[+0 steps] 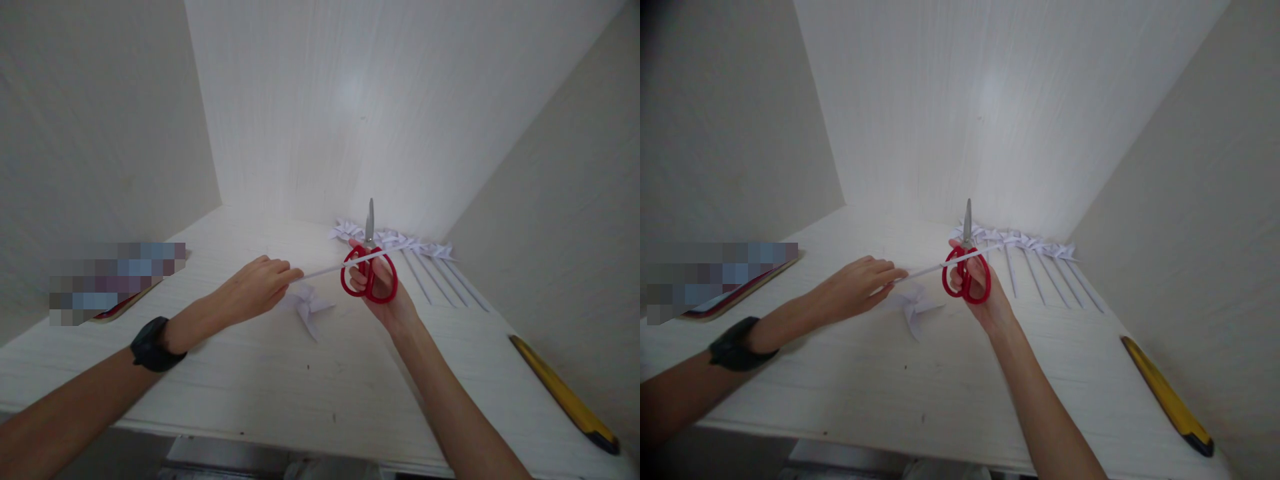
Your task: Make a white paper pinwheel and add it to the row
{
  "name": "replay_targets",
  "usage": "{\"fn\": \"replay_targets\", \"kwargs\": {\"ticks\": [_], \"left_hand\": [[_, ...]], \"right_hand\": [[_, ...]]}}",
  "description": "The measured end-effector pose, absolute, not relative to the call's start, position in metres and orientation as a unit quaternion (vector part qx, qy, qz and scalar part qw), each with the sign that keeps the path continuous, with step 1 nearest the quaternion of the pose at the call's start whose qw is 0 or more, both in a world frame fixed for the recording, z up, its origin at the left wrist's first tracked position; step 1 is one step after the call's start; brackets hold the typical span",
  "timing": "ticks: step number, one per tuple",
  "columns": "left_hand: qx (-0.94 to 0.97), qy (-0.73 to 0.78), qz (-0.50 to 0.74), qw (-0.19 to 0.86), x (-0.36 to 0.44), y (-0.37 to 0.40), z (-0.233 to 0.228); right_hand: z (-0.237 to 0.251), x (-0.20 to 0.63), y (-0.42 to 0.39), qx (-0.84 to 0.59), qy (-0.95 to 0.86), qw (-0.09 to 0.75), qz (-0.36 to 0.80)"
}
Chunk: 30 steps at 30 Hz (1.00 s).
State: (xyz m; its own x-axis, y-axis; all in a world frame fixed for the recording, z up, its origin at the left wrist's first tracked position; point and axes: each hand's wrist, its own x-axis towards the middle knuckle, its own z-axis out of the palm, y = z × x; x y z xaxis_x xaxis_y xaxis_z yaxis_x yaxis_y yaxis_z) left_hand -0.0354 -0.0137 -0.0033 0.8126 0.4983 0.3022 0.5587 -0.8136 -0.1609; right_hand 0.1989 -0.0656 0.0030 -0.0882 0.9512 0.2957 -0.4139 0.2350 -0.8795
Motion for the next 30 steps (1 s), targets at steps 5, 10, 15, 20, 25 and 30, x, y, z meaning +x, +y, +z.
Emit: {"fn": "replay_targets", "kwargs": {"ticks": [5, 10, 15, 20, 25, 30], "left_hand": [[-0.941, -0.293, -0.123, 0.118, -0.037, -0.011, -0.007], [-0.939, -0.293, -0.176, -0.023, -0.035, -0.016, -0.002], [-0.829, -0.211, -0.245, -0.455, -0.027, -0.033, 0.011], [-0.677, -0.171, -0.244, -0.673, -0.019, -0.043, 0.013], [-0.662, -0.206, -0.253, -0.675, -0.021, -0.038, 0.010], [-0.685, -0.278, -0.315, -0.595, -0.027, -0.026, 0.012]], "right_hand": [[0.003, 0.200, -0.065, -0.242, -0.412, 0.655, 0.585], [0.002, 0.199, -0.065, -0.215, -0.386, 0.666, 0.601], [-0.004, 0.182, -0.072, -0.219, -0.435, 0.585, 0.648], [-0.008, 0.169, -0.082, -0.188, -0.504, 0.488, 0.687], [-0.003, 0.173, -0.082, -0.225, -0.534, 0.488, 0.653], [-0.003, 0.181, -0.071, -0.386, -0.562, 0.503, 0.531]]}}
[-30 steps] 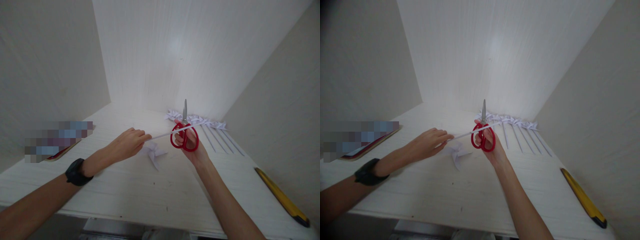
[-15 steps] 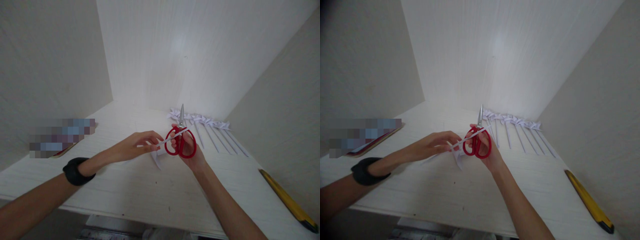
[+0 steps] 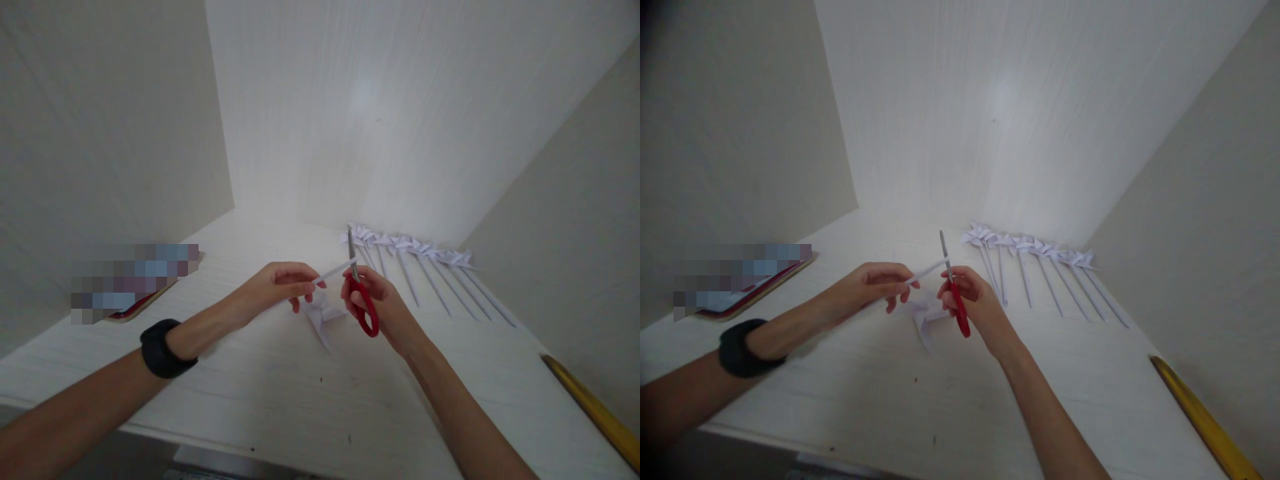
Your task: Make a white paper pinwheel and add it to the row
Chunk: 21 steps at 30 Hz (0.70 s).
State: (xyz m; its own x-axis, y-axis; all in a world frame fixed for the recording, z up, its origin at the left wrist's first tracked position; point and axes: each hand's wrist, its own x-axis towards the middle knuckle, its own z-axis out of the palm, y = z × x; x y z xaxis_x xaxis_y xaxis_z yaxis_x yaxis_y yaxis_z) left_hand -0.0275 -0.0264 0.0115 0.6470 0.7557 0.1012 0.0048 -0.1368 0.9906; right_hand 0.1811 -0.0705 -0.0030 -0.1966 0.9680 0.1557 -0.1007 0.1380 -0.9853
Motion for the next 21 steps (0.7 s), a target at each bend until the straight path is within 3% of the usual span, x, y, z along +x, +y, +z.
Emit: {"fn": "replay_targets", "kwargs": {"ticks": [5, 9, 21], "left_hand": [[0.706, 0.311, 0.385, 0.507, -0.033, -0.020, 0.015], [0.732, 0.319, 0.434, 0.416, -0.034, -0.020, 0.016], [0.721, 0.329, 0.464, 0.396, -0.033, -0.020, 0.012]], "right_hand": [[-0.012, 0.184, -0.063, -0.540, -0.627, 0.459, 0.323], [-0.011, 0.182, -0.068, -0.583, -0.652, 0.435, 0.214], [-0.003, 0.179, -0.075, -0.587, -0.663, 0.425, 0.188]]}}
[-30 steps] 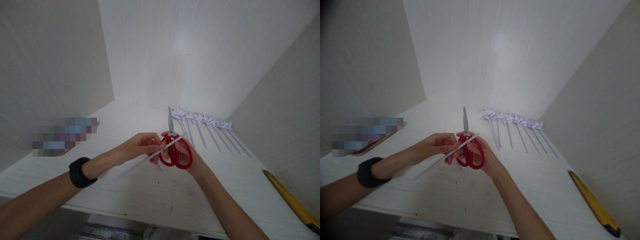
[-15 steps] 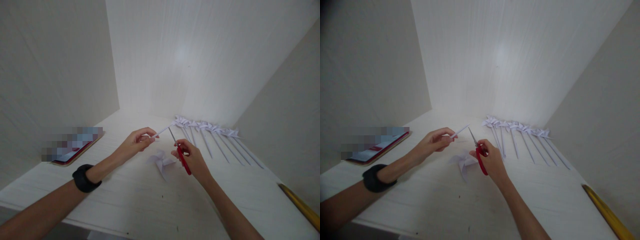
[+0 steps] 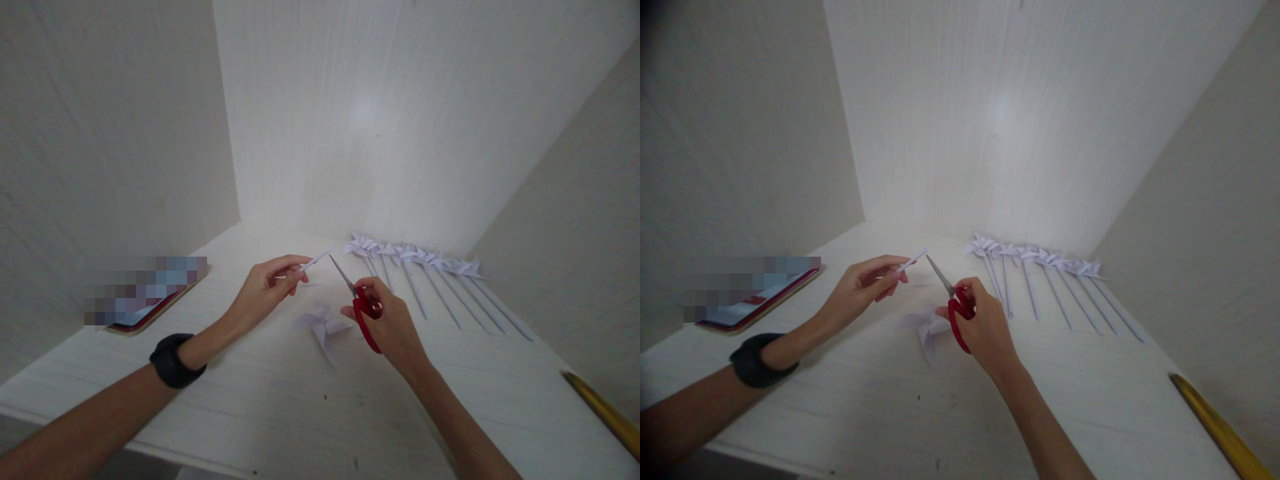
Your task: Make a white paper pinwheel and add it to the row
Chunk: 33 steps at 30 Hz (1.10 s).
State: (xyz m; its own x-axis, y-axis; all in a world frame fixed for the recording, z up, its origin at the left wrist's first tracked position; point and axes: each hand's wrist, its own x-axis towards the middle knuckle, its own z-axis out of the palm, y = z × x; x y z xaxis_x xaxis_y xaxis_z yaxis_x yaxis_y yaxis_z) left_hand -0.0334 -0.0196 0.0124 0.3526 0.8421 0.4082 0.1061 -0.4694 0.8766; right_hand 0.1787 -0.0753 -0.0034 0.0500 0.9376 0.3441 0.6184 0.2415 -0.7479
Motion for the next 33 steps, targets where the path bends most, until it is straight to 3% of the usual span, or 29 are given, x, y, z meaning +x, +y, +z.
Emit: {"fn": "replay_targets", "kwargs": {"ticks": [14, 33], "left_hand": [[0.704, 0.332, 0.508, 0.368, -0.0337, -0.0189, 0.0080], [0.746, 0.337, 0.469, 0.332, -0.0331, -0.0253, 0.0081]], "right_hand": [[-0.0026, 0.1726, -0.0795, -0.584, -0.699, 0.377, 0.171], [-0.0081, 0.1701, -0.0768, -0.573, -0.713, 0.365, 0.175]]}}
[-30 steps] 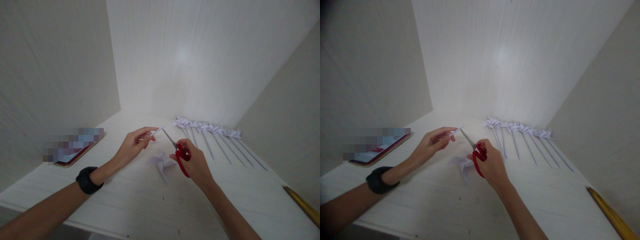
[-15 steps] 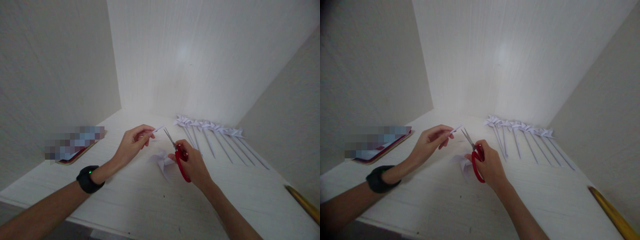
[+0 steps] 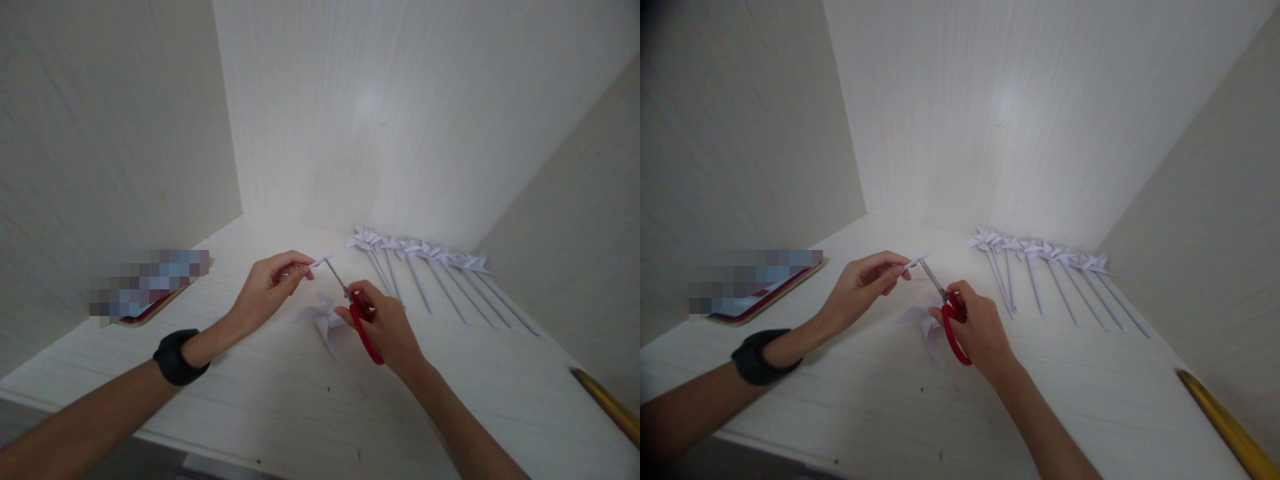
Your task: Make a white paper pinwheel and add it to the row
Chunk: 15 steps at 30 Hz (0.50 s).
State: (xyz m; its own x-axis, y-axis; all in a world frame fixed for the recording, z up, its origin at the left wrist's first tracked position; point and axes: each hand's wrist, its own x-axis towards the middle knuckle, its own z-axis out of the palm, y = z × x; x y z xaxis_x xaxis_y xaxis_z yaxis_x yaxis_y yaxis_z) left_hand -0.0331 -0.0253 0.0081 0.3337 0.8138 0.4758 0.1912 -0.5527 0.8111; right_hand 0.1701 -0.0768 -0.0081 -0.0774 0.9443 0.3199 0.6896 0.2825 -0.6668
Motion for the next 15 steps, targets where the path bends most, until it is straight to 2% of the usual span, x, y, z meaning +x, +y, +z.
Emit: {"fn": "replay_targets", "kwargs": {"ticks": [15], "left_hand": [[0.743, 0.342, 0.483, 0.313, -0.0312, -0.0276, 0.0084]], "right_hand": [[-0.0076, 0.1701, -0.0794, -0.574, -0.709, 0.366, 0.182]]}}
